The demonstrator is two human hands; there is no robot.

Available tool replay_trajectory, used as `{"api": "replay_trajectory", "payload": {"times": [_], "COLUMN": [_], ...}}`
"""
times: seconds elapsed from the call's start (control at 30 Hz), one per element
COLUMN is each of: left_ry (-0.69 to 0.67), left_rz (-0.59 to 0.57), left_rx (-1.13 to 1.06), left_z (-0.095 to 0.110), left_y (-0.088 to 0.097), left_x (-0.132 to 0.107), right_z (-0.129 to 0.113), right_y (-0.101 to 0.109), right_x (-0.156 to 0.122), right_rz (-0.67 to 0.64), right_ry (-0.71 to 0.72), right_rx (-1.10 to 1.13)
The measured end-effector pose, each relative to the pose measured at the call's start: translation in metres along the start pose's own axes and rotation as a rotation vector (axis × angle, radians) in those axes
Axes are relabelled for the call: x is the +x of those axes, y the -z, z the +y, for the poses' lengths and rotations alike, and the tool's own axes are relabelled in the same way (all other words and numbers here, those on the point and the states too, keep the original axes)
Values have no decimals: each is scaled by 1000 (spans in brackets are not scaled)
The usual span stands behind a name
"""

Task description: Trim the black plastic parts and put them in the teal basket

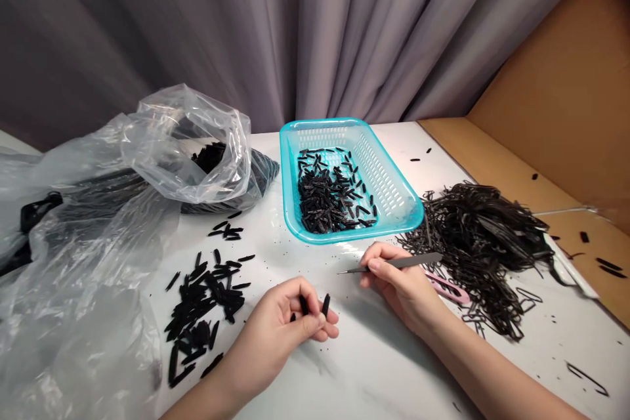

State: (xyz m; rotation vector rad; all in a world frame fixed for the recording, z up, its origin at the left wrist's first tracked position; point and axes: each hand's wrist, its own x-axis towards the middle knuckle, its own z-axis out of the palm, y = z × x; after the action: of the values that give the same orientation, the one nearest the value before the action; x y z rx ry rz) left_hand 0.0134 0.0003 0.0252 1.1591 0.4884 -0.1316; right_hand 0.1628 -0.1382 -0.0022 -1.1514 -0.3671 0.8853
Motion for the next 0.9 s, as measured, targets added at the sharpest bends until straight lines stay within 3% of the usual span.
{"api": "replay_trajectory", "payload": {"times": [0.13, 0.27, 0.37, 0.57, 0.73, 0.9], "left_ry": [-106, -340, -418, -347, -179, -56], "left_rz": [-13, 144, 246, 246, 167, 128], "left_rx": [227, 372, 411, 302, 199, 138], "left_z": [27, 62, 73, 65, 50, 28], "left_y": [-8, -13, -11, -5, -5, -4], "left_x": [0, 16, 30, 22, 1, -4], "right_z": [-1, -1, 0, 0, -1, -2], "right_y": [-2, -3, -2, -3, -3, -3], "right_x": [2, 2, 1, 1, 1, -1], "right_rz": [69, 63, 50, 35, 34, 29], "right_ry": [-19, -3, -5, -16, -29, -40], "right_rx": [45, 50, 41, 33, 38, 34]}}
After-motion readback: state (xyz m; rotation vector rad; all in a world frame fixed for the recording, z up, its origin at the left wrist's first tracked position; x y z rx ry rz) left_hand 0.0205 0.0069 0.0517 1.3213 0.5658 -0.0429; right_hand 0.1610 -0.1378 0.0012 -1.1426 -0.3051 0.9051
